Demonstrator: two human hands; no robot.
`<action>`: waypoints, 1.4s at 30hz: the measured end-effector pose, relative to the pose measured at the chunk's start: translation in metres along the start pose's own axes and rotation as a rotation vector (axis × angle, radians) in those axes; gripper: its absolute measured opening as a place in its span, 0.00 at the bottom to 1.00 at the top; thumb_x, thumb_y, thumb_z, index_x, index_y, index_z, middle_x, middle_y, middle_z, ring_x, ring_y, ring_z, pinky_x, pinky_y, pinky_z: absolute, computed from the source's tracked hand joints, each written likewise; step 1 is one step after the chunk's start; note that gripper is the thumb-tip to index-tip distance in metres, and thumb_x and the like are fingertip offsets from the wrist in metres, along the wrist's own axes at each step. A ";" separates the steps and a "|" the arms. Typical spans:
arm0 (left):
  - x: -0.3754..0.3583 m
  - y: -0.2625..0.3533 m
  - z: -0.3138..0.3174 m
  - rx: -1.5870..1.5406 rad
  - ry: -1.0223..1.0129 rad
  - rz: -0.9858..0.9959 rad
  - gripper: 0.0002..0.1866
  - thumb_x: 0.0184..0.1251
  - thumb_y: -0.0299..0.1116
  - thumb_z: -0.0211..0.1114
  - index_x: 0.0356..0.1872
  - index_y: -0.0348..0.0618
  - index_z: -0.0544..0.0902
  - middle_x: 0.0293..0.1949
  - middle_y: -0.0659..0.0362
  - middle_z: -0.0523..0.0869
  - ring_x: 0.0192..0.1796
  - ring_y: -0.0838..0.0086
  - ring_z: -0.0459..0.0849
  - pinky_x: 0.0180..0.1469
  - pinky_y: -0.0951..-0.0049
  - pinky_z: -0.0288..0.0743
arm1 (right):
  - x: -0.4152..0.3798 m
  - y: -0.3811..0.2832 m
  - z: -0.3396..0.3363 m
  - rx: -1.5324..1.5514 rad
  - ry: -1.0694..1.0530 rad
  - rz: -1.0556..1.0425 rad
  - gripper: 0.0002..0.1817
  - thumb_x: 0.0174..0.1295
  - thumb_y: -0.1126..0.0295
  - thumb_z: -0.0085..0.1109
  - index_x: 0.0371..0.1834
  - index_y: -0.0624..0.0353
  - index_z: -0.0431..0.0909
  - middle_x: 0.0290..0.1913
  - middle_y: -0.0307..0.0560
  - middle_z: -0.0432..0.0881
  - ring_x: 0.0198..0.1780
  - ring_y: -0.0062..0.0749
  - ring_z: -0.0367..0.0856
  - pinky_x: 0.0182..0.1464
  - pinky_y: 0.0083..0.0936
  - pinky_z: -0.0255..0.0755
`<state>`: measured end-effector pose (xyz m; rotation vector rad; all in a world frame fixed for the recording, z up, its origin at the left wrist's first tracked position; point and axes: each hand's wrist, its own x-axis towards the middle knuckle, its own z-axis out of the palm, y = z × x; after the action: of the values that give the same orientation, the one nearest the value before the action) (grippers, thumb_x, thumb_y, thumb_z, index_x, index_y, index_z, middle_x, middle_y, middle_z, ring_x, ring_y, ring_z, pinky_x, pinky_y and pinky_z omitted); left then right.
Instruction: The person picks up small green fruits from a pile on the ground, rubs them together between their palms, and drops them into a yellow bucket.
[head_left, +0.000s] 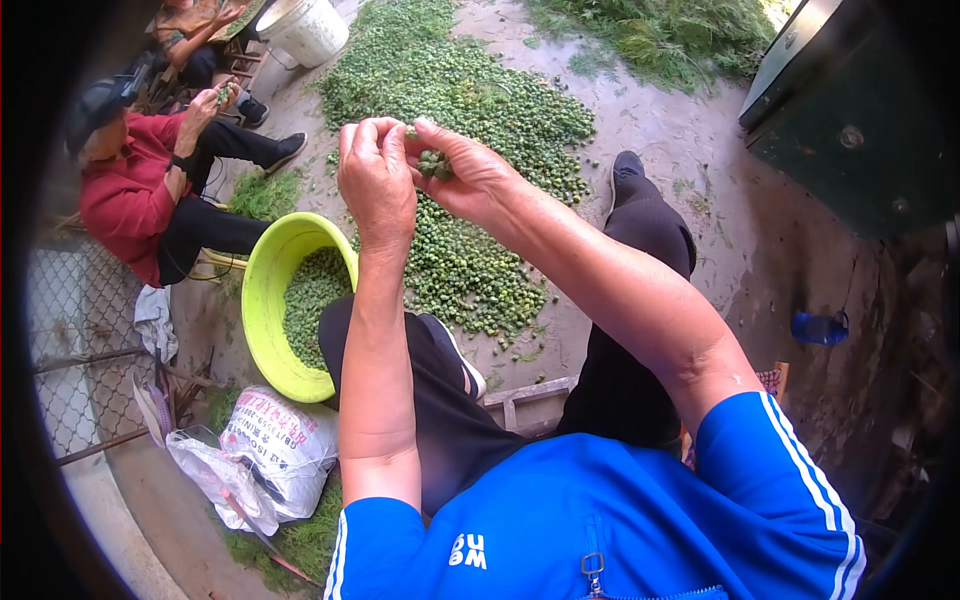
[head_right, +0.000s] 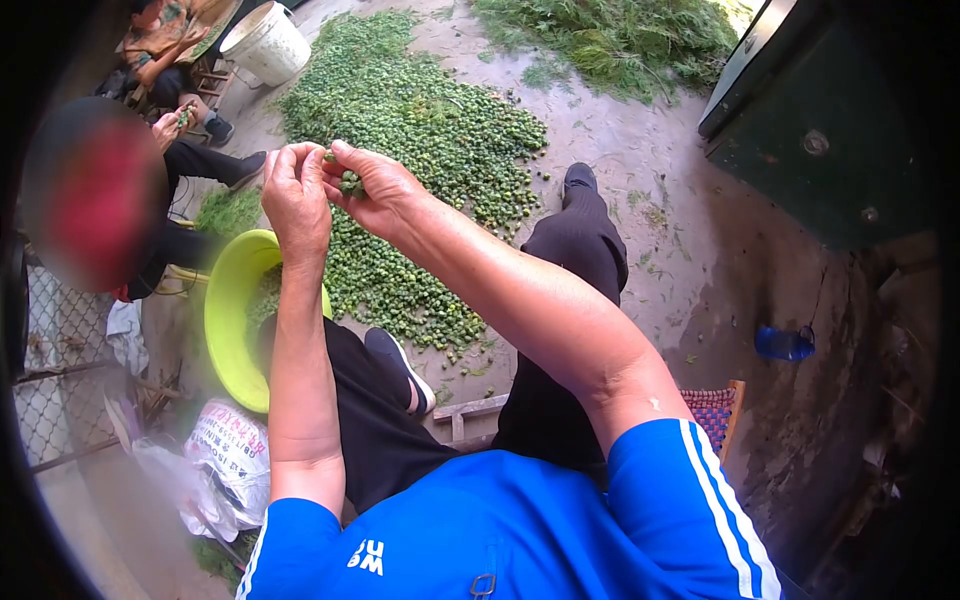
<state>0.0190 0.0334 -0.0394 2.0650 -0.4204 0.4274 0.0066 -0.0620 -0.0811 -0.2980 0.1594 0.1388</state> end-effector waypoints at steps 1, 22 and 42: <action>0.001 -0.007 0.001 0.088 0.045 0.114 0.05 0.65 0.27 0.59 0.32 0.37 0.78 0.32 0.54 0.77 0.28 0.67 0.82 0.31 0.67 0.75 | -0.001 0.000 0.001 0.000 0.000 0.000 0.07 0.63 0.67 0.59 0.39 0.57 0.76 0.37 0.42 0.76 0.43 0.28 0.73 0.47 0.28 0.72; -0.037 0.054 0.026 -0.625 0.040 0.283 0.18 0.72 0.36 0.51 0.57 0.36 0.72 0.60 0.50 0.72 0.65 0.62 0.67 0.68 0.62 0.55 | -0.012 -0.014 0.003 0.216 -0.011 -0.130 0.24 0.73 0.57 0.34 0.51 0.70 0.70 0.47 0.57 0.76 0.56 0.45 0.73 0.58 0.39 0.73; -0.026 -0.007 0.052 -1.753 0.046 -0.878 0.26 0.77 0.47 0.32 0.55 0.36 0.70 0.58 0.44 0.73 0.62 0.53 0.70 0.65 0.50 0.65 | -0.019 -0.032 0.025 -0.483 -0.109 -0.595 0.30 0.73 0.53 0.26 0.49 0.67 0.74 0.47 0.54 0.80 0.54 0.38 0.76 0.64 0.34 0.63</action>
<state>0.0061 -0.0049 -0.0816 0.3602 0.1984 -0.3867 -0.0032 -0.0866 -0.0453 -0.8037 -0.0785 -0.4033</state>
